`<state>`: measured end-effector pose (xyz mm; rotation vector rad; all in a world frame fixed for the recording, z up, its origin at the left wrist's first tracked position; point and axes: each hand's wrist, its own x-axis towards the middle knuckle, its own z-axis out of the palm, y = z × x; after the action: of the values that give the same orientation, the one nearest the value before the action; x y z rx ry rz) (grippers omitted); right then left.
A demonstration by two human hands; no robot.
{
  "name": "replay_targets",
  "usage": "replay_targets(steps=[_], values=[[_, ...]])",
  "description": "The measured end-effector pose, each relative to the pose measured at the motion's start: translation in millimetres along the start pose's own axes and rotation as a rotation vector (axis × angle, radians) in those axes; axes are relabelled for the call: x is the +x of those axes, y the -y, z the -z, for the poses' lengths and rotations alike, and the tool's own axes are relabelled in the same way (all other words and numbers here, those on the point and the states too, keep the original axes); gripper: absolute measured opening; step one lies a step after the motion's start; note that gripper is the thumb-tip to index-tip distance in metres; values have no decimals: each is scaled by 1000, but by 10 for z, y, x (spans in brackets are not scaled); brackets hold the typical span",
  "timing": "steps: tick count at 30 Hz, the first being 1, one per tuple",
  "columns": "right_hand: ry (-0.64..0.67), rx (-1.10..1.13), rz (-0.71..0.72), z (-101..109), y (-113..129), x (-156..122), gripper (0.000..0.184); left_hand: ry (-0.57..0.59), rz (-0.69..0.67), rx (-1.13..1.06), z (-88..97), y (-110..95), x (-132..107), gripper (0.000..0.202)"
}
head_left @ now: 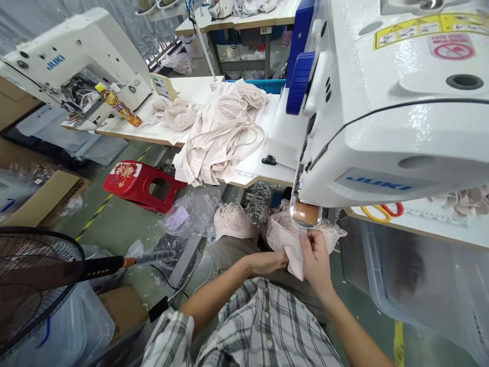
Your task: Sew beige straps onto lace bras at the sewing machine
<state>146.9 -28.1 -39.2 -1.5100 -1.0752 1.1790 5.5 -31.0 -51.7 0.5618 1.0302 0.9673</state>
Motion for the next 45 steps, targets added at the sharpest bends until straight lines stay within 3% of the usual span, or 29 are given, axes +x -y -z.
replay_targets(steps=[3, 5, 8, 12, 15, 17, 20, 22, 24, 26, 29, 33, 37, 41, 45], values=[[19, -71, 81, -150, -18, -85, 46, 44, 0, -99, -103, 50, 48, 59], [-1, -79, 103, -238, -54, -95, 47, 2, -34, -116, -175, 63, 66, 69], [-37, -51, 69, -309, -126, -78, 46, -98, -120, -40, -224, 43, 56, 64], [144, -31, 59, -164, -159, -58, 42, -148, -206, 152, -116, -125, -18, 49], [94, -189, 262, 98, -35, -51, 31, -8, -149, 290, -10, -323, -96, 42], [169, -298, 373, 257, 112, -38, 29, 154, -94, 411, 11, -445, -136, 41], [531, -358, 280, 390, 310, -7, 24, 382, -102, 735, -29, -571, -161, 45], [617, -358, 169, 427, 371, 7, 19, 423, -112, 828, -64, -616, -158, 46], [517, -337, 128, 459, 372, 11, 18, 431, -87, 777, -79, -643, -145, 41], [289, -336, 134, 504, 345, 5, 19, 411, -40, 630, -71, -661, -125, 33], [14, -385, 190, 569, 320, -41, 14, 290, -1, 397, -55, -665, -106, 40], [65, -435, 291, 524, 347, -183, 17, 124, -7, 266, -116, -605, -134, 38], [45, -443, 397, 354, 352, -275, 19, 24, -60, 271, -232, -505, -199, 35], [20, -417, 462, 242, 317, -244, 18, -25, -132, 310, -293, -420, -236, 34], [16, -406, 411, 238, 308, -200, 19, -18, -137, 358, -300, -372, -246, 33]])
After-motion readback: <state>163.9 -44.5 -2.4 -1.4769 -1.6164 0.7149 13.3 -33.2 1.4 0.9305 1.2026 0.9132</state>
